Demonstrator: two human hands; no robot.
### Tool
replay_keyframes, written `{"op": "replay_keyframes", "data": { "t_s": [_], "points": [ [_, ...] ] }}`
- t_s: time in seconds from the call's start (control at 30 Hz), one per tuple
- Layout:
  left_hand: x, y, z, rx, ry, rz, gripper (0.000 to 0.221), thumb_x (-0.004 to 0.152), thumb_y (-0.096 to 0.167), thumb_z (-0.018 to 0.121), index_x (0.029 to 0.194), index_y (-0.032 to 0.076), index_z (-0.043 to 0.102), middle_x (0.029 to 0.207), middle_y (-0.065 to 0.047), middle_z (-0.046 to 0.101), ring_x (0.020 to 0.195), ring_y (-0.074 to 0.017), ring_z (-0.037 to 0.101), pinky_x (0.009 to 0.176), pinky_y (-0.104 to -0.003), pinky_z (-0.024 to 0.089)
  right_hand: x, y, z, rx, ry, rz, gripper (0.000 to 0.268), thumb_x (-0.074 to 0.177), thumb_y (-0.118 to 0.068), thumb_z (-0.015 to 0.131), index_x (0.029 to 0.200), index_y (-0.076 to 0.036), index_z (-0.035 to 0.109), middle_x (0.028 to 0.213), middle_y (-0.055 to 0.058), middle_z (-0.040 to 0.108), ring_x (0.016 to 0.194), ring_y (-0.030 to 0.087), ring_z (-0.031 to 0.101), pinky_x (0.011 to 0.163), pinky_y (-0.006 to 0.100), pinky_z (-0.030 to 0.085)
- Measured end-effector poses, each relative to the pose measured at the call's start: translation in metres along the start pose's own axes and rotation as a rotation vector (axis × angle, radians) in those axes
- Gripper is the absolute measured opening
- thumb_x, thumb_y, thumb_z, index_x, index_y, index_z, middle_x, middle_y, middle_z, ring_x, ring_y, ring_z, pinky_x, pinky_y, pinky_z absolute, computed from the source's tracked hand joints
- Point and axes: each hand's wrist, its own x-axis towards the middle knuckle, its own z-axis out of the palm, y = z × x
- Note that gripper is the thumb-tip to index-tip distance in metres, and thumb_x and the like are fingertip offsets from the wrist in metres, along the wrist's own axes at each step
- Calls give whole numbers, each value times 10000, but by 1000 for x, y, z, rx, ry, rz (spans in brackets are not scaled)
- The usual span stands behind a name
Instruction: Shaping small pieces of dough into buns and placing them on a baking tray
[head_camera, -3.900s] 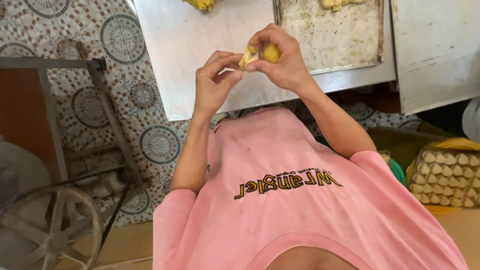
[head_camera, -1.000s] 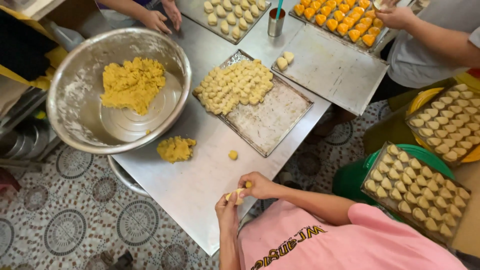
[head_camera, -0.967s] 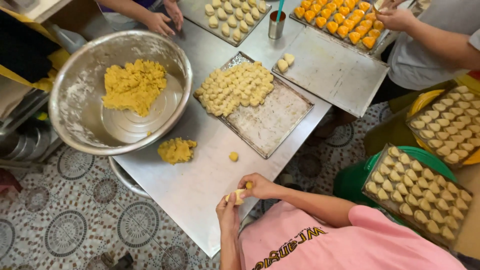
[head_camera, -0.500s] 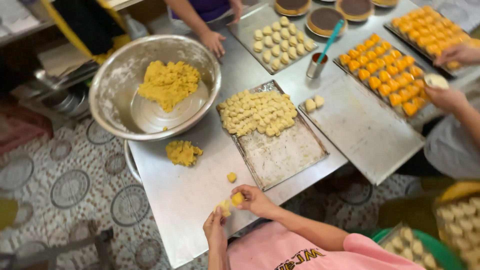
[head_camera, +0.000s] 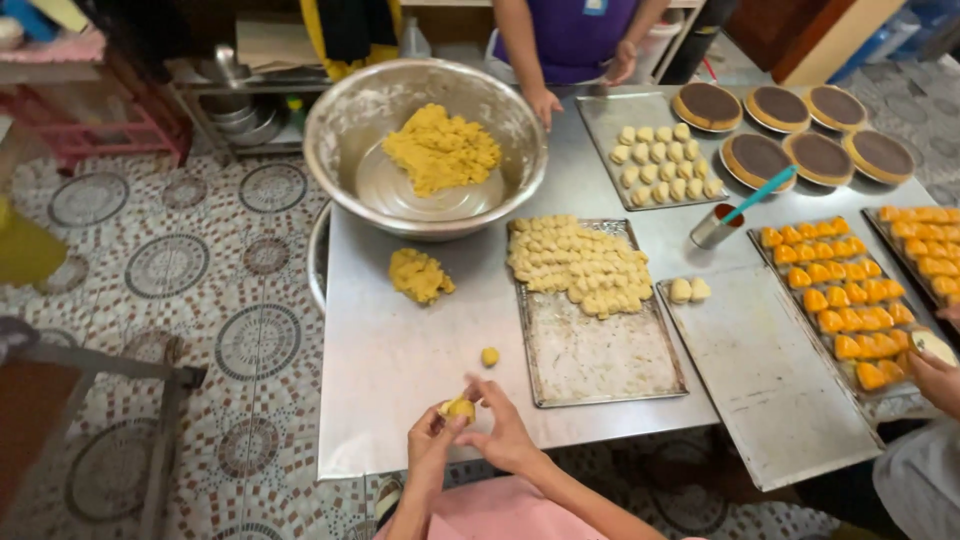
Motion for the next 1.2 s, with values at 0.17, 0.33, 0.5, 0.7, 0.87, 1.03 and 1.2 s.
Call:
{"op": "replay_keyframes", "data": {
  "t_s": [0.17, 0.33, 0.5, 0.7, 0.87, 1.03, 1.2],
  "points": [
    [-3, 16, -33, -33, -105, 80, 441, 781, 119, 845, 1191, -4, 737, 1070, -113, 778, 993, -162, 694, 846, -290, 564, -1, 57, 10, 285, -109, 254, 753, 836, -217, 843, 1507, -125, 515, 1286, 58, 645, 1227, 151, 629, 1044, 336, 503],
    [-13, 35, -47, 420, -220, 318, 344, 749, 137, 911, 1055, 102, 757, 986, 0, 681, 882, -111, 645, 787, -239, 501, -8, 54, 21, 530, -124, 323, 395, 776, -37, 865, 1148, -1, 740, 1011, 87, 763, 952, 178, 702, 882, 327, 580],
    [-41, 83, -54, 416, -341, 330, 319, 825, 35, 769, 1131, 118, 736, 1079, -15, 684, 1011, -155, 695, 906, -270, 552, 1, -5, 26, 567, -317, 248, 648, 812, -168, 853, 1382, -5, 591, 1253, 80, 643, 1143, 211, 631, 1009, 380, 530],
    [-43, 65, -58, 576, -172, 544, 331, 759, 138, 837, 1081, 128, 763, 1052, -33, 775, 976, -196, 708, 882, -317, 529, 0, 22, 31, 560, -235, 108, 327, 795, -75, 876, 1084, 15, 752, 1054, 125, 693, 926, 236, 692, 803, 357, 594],
    [-44, 65, -46, 388, -202, 382, 345, 770, 27, 823, 1101, 103, 764, 1082, -35, 752, 977, -137, 712, 905, -248, 599, -2, 9, 21, 528, -177, 158, 323, 775, -115, 889, 1026, 32, 749, 916, 92, 689, 797, 186, 675, 686, 317, 580],
    [-46, 79, -32, 296, -380, 81, 331, 818, 92, 823, 1140, 28, 780, 971, -4, 662, 858, -102, 658, 765, -228, 539, -3, 0, 10, 462, -127, 133, 246, 781, -108, 880, 955, 19, 760, 889, 78, 674, 787, 181, 663, 722, 304, 567],
    [-32, 51, -12, 224, -297, 208, 342, 862, 99, 802, 1184, -13, 772, 909, -10, 634, 832, -96, 639, 714, -234, 544, 6, 4, -7, 359, -70, 120, 234, 777, -73, 865, 972, 7, 763, 906, 75, 659, 826, 178, 663, 764, 302, 578]
  ]
}}
